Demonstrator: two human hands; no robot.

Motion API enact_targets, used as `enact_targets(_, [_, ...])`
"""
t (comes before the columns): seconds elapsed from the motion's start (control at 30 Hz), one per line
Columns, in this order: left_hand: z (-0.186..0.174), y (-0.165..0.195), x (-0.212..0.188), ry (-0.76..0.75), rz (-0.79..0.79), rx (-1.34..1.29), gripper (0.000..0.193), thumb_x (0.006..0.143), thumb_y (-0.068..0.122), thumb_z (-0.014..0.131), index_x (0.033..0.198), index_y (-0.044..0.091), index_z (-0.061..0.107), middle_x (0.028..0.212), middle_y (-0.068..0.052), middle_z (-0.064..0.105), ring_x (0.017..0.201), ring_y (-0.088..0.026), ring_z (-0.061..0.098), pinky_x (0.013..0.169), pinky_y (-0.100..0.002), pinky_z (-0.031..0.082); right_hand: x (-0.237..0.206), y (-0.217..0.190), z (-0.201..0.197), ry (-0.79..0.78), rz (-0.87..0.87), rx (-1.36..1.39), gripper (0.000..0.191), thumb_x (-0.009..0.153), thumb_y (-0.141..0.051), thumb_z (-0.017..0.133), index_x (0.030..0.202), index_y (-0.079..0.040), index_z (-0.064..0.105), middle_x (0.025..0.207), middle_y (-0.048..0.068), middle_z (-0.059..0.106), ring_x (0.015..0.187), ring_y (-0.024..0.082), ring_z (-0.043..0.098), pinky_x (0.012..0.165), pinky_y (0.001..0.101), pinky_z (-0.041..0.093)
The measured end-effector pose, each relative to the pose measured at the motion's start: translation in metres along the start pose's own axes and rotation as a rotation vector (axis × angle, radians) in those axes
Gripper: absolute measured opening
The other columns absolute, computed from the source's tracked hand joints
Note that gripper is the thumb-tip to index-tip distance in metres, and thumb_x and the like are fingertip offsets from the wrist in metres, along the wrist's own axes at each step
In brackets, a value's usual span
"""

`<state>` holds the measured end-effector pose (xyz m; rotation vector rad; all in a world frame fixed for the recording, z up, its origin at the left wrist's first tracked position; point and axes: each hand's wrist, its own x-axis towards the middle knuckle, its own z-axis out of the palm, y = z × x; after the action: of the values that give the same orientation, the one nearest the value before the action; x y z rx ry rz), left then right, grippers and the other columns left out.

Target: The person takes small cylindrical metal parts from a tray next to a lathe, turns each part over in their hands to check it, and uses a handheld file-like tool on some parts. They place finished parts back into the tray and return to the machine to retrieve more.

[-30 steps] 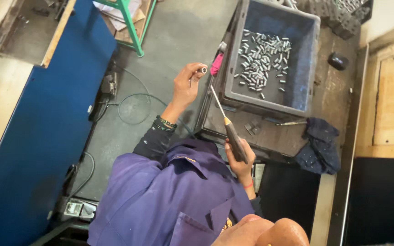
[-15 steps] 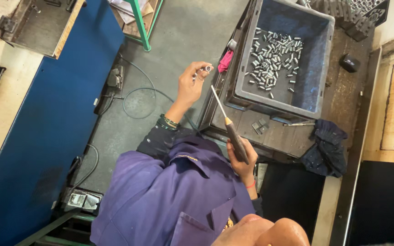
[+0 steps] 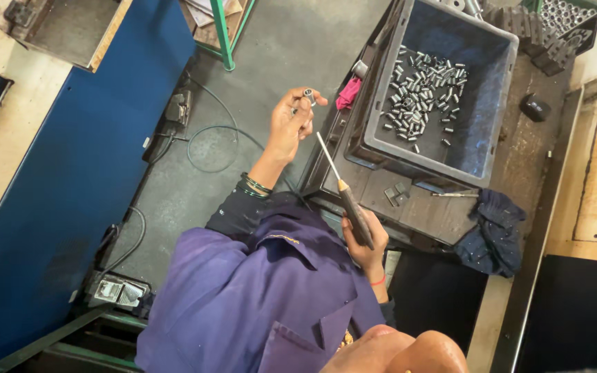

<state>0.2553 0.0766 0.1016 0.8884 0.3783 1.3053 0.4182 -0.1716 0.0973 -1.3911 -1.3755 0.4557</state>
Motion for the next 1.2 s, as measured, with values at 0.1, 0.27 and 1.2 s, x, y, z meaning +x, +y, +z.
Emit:
enact_targets(0.1, [0.003, 0.011, 0.0, 0.026, -0.014, -0.025, 0.032, 0.103, 0.03, 0.064, 0.121, 0.004, 0.061, 0.117, -0.009, 0.07, 0.061, -0.002, 0.04, 0.048, -0.019, 0.036, 0.002, 0.004, -0.002, 0.04, 0.061, 0.048, 0.026, 0.091, -0.002, 0.076, 0.116, 0.002, 0.07, 0.101, 0.008, 0.072, 0.087, 0.012, 0.066, 0.078, 0.025, 0.052])
enact_targets(0.27, [0.022, 0.036, -0.021, 0.02, 0.115, 0.456, 0.022, 0.105, 0.019, 0.068, 0.121, 0.004, 0.07, 0.108, -0.007, 0.072, 0.067, -0.003, 0.048, 0.057, -0.02, 0.039, 0.016, 0.014, -0.01, 0.191, 0.095, 0.147, 0.018, 0.097, -0.002, 0.072, 0.114, 0.004, 0.068, 0.104, 0.008, 0.072, 0.096, 0.014, 0.068, 0.088, 0.0287, 0.055])
enact_targets(1.2, [0.055, 0.118, -0.052, -0.145, 0.572, 0.336, 0.03, 0.107, 0.003, 0.064, 0.136, 0.002, 0.056, 0.121, -0.016, 0.072, 0.091, -0.014, 0.07, 0.08, -0.027, 0.062, 0.231, 0.19, -0.06, 0.394, 0.414, 0.368, 0.034, 0.098, -0.022, 0.078, 0.12, -0.002, 0.061, 0.092, 0.001, 0.065, 0.072, 0.01, 0.063, 0.062, 0.0292, 0.054])
